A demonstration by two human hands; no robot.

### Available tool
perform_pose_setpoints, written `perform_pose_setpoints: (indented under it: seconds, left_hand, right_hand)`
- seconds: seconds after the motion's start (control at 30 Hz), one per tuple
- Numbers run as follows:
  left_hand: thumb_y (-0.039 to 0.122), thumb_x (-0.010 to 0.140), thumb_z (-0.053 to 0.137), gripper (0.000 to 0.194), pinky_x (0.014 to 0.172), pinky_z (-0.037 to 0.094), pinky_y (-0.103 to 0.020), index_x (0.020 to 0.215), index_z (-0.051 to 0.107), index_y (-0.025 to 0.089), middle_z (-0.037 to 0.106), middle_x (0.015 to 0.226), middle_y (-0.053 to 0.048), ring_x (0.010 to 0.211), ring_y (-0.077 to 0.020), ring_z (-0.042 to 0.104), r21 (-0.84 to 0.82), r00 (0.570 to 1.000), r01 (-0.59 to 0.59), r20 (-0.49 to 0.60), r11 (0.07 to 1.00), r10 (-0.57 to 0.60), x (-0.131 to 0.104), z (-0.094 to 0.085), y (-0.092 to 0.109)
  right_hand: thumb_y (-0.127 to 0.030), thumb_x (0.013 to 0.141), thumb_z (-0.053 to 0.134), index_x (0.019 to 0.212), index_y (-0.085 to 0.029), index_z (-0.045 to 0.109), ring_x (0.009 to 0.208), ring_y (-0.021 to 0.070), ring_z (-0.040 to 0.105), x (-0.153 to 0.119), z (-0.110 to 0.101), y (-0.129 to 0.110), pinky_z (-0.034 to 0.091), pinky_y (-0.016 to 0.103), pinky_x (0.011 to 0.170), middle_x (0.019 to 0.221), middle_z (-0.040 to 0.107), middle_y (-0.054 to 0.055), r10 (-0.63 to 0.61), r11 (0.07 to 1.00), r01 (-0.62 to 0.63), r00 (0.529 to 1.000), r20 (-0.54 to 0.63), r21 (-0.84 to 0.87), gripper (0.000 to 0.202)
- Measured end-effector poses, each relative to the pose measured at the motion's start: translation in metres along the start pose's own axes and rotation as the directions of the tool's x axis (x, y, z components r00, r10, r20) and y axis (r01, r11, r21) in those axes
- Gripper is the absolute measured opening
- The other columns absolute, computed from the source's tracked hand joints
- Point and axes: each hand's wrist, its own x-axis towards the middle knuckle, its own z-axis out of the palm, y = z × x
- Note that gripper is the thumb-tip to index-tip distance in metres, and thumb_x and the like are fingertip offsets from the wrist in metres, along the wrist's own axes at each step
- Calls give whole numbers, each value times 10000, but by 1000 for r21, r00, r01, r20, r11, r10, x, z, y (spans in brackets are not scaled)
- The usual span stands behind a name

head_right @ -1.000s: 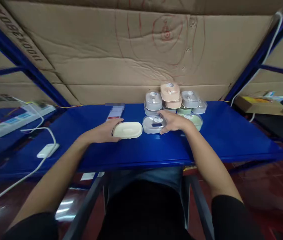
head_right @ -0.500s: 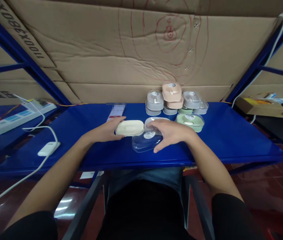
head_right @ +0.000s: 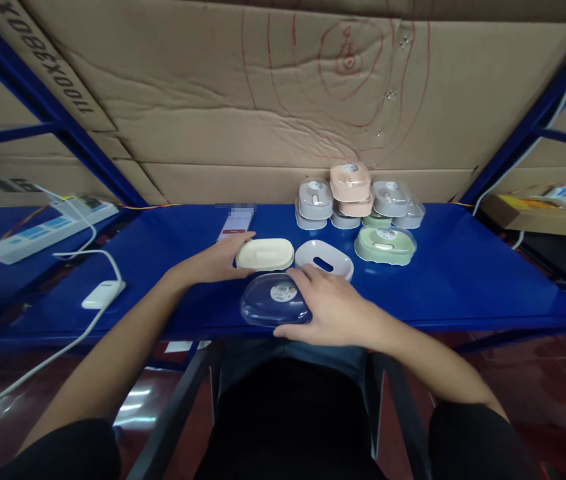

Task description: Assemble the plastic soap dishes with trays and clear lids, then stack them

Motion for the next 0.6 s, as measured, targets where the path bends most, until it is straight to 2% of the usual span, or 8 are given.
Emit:
perform_pose_setpoints:
  seconds: [0.1,0.2,0.37,0.43,0.5,0.53,0.6]
  left_hand:
    - [557,868,765,1006,1383,383,-643,1712,450,111,471,1812,-273,1693,-489,445,1,1000,-10,-6,1000,10,-1,1,-1]
    - [551,873,760,960,1368,408,-634,1692,479,137,529,1775,-247,1673,-480,475,-3,999,-28,-25,1000,28,-1,1,-2]
    - [527,857,763,919,1341,429,-667,1647,521,125,570,1730,-261,1632,-495,515,-7,999,-42,-23,999,42,0,0,0]
    - [526,849,767,951,1347,416,-681,1663,501,113,548,1746,-274,1644,-506,497,-12,999,-27,-21,1000,27,1,0,1]
    - [538,846,771,981,1359,404,-679,1679,483,108,531,1759,-277,1658,-511,478,-20,1000,-7,-23,1000,7,1,1,0]
    - [543,848,771,996,1369,395,-672,1693,469,112,516,1774,-272,1670,-508,465,-25,1000,-3,-25,1000,3,1,1,-1]
    - [541,848,776,1010,1378,387,-668,1714,450,134,506,1789,-253,1680,-498,456,-35,999,-12,-30,999,11,1,2,-3]
  right_hand:
    - [-748,956,808,1611,-86,587,1386,516,700,-9,28,-3,623,704,1120,1519,690,315,76,995,-80,995,-57,-61,958]
    - [-724,933,841,1633,-96,582,1415,512,682,-6,36,14,589,722,1178,1530,693,303,55,994,-60,997,-58,-89,976]
    - [-652,955,832,1642,-94,577,1484,506,636,7,15,49,566,710,1214,1592,655,303,-15,993,22,998,55,-117,921]
    - [-617,938,852,1634,-108,587,1474,494,646,13,6,54,572,691,1207,1578,667,290,-55,991,68,993,108,-115,903]
    - [-660,883,893,1603,-135,619,1421,486,680,19,1,54,596,669,1168,1535,696,267,-89,988,104,987,131,-113,932]
    - [-697,873,893,1563,-148,651,1380,483,699,22,0,53,609,660,1140,1495,718,252,-92,988,105,990,110,-115,914]
    - [-740,938,816,1440,-169,719,1291,470,729,29,0,55,621,652,1092,1377,762,227,-55,989,52,998,-22,-140,767]
